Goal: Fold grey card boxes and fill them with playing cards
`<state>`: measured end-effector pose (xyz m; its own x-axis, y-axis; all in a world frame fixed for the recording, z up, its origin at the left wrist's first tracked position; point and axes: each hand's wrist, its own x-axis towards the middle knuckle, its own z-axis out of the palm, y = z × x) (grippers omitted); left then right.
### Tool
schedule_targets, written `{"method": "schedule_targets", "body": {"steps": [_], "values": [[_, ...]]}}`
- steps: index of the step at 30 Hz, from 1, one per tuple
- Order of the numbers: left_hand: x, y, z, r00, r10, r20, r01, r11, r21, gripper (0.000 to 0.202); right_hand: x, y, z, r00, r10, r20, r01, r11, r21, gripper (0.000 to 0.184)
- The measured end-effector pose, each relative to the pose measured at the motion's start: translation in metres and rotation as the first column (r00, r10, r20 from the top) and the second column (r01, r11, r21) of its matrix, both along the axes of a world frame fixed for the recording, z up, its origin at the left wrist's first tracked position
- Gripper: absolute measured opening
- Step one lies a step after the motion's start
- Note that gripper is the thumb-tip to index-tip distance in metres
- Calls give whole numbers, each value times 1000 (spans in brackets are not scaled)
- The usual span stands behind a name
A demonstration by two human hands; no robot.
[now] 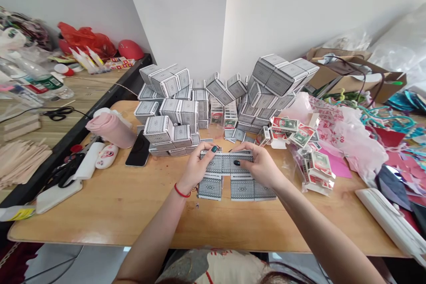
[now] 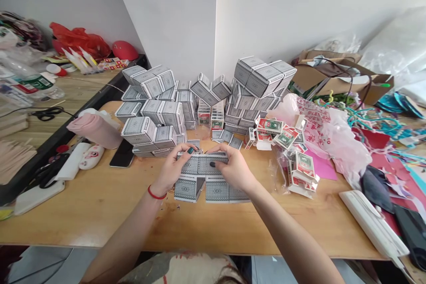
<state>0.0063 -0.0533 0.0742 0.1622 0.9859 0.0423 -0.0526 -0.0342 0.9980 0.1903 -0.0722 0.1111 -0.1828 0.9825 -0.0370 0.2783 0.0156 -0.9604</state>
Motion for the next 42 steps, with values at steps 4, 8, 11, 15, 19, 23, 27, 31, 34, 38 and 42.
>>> {"method": "schedule_targets", "body": {"steps": [4,8,11,15,19,23,27,31,34,38,42], "values": [[1,0,1,999,32,4,-32,999,-8,12,-3,-2,-2,999,-52,0,52,999,14,22],[2,-1,1,998,59,-33,-59,998,0,15,-6,-4,-5,995,-96,3,96,995,13,25],[2,-2,1,996,56,-75,-57,998,-11,18,-8,-5,-5,995,-103,8,103,994,24,26],[1,-4,1,990,38,-139,-40,999,-13,21,-8,-5,-4,995,-92,25,92,996,7,27],[2,-4,1,987,34,-159,-35,999,-4,20,-8,-4,-4,996,-92,17,92,996,0,29],[4,-5,1,986,41,-162,-40,999,10,20,-9,-5,-6,994,-105,7,105,995,-4,29],[4,-5,0,986,37,-165,-34,999,18,19,-10,-7,-7,992,-128,3,128,992,-14,31],[5,-5,-1,985,27,-168,-24,999,21,19,-10,-7,-8,992,-126,-10,126,992,-18,32],[5,-6,-1,984,26,-174,-21,999,31,19,-9,-6,-8,993,-115,-8,115,993,-22,32],[5,-6,0,983,21,-184,-16,999,28,18,-10,-5,-10,994,-110,2,111,993,-28,32],[6,-7,0,983,30,-182,-27,999,19,18,-13,-8,-11,994,-108,-8,108,994,-29,27]]}}
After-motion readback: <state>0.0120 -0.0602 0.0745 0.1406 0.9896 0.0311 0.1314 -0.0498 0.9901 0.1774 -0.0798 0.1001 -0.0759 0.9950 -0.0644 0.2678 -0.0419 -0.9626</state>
